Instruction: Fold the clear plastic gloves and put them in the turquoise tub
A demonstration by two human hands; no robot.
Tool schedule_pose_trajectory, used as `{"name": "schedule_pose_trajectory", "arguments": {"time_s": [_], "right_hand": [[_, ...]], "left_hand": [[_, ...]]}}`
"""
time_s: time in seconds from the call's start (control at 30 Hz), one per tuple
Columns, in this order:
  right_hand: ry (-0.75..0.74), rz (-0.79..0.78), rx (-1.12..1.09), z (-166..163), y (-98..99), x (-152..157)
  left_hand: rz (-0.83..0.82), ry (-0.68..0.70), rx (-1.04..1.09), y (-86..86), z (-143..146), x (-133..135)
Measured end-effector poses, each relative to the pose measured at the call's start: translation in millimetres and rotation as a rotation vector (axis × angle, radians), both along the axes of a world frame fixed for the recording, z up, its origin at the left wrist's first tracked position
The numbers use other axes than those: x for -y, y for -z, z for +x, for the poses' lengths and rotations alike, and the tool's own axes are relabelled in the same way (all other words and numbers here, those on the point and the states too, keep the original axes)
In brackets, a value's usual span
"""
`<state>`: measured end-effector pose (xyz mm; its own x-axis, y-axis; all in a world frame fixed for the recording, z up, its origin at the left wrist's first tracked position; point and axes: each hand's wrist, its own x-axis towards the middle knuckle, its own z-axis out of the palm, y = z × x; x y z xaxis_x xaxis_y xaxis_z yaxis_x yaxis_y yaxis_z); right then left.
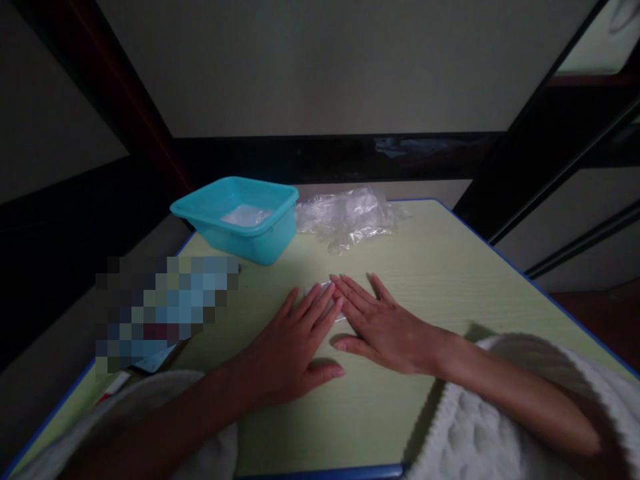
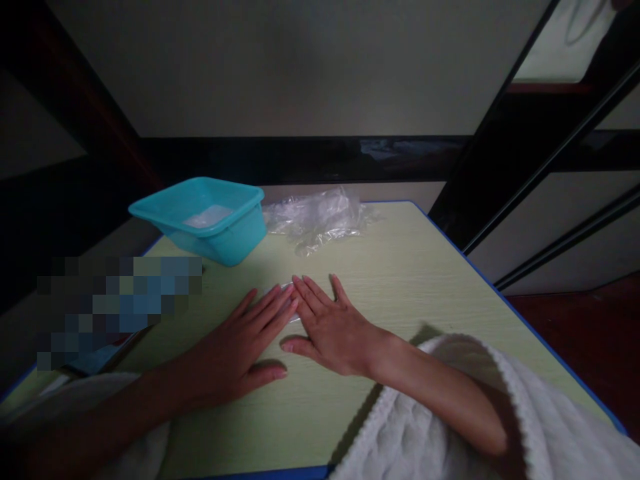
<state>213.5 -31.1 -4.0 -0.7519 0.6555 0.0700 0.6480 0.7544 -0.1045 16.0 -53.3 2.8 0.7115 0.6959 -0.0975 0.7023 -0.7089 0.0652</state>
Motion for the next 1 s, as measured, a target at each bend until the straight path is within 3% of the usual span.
{"name": "schedule_pose_trajectory", "arguments": {"time_s": [0.6,0.73,1.0], "right_hand": [[0.047,-0.106,0.029,1,-10.4,-1],[0.01,0.067,-0.019,4,-12.1,-6],[-0.278,0.474,-0.112,8,-16.9,-14]], "left_hand": [[-0.032,-0.029,0.045,0.7,0,0],[-0.054,-0.051,0.047,-1.2,0,0],[-0.026,-0.065,0.072,1.9,1,-1]]}}
